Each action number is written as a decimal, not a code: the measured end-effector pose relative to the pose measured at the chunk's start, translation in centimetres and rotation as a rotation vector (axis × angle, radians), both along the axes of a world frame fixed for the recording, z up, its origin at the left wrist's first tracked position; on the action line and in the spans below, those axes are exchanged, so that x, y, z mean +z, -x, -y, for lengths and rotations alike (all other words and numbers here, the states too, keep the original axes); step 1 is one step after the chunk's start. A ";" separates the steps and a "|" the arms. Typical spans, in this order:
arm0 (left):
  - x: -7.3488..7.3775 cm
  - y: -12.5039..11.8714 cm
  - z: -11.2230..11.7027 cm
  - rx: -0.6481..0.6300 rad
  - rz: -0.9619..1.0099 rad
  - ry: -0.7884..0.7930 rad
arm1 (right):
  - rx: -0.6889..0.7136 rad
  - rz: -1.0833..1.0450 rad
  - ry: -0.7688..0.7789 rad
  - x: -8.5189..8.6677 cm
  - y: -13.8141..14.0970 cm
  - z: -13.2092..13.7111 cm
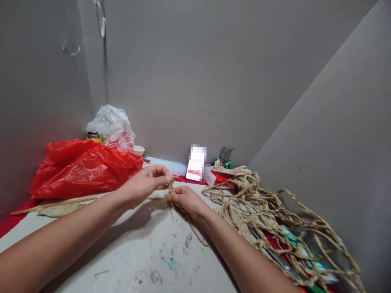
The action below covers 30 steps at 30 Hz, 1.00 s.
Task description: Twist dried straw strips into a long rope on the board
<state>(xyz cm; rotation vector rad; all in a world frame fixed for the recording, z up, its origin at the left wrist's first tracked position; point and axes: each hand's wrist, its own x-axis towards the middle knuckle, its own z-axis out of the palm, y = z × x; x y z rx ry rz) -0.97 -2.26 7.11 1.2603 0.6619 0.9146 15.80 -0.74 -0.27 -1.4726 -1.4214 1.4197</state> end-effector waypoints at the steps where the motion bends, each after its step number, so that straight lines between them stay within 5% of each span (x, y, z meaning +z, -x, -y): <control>1: 1.4 0.6 0.4 -0.003 0.040 -0.001 | -0.010 0.016 -0.004 -0.1 -0.1 -0.1; 7: 9.5 5.5 3.4 -0.030 0.103 -0.096 | -0.020 0.040 0.000 -0.5 -0.5 -0.4; 10: 10.6 8.6 4.0 -0.079 -0.110 -0.117 | -0.011 0.002 0.010 -0.3 -0.6 -0.4; 13: 8.3 10.9 3.3 -0.186 -0.492 0.009 | 0.024 -0.063 0.033 0.2 -0.7 -0.3; 16: 4.0 10.4 1.7 0.092 -0.760 -0.148 | 0.073 -0.130 0.065 0.5 -0.8 -0.4; 18: 1.0 8.2 0.6 0.180 -0.770 -0.294 | 0.107 -0.199 0.107 0.4 -1.1 -0.4; 22: -3.3 2.3 -1.6 0.150 -0.689 -0.337 | 0.134 -0.335 0.194 0.3 -1.7 -0.7; 26: -5.4 -1.6 -2.9 -0.004 -0.600 -0.052 | 0.149 -0.403 0.216 0.5 -1.9 -0.6; 30: -6.2 -2.5 -2.9 -0.014 -0.411 0.123 | 0.154 -0.374 0.209 0.8 -1.8 -0.5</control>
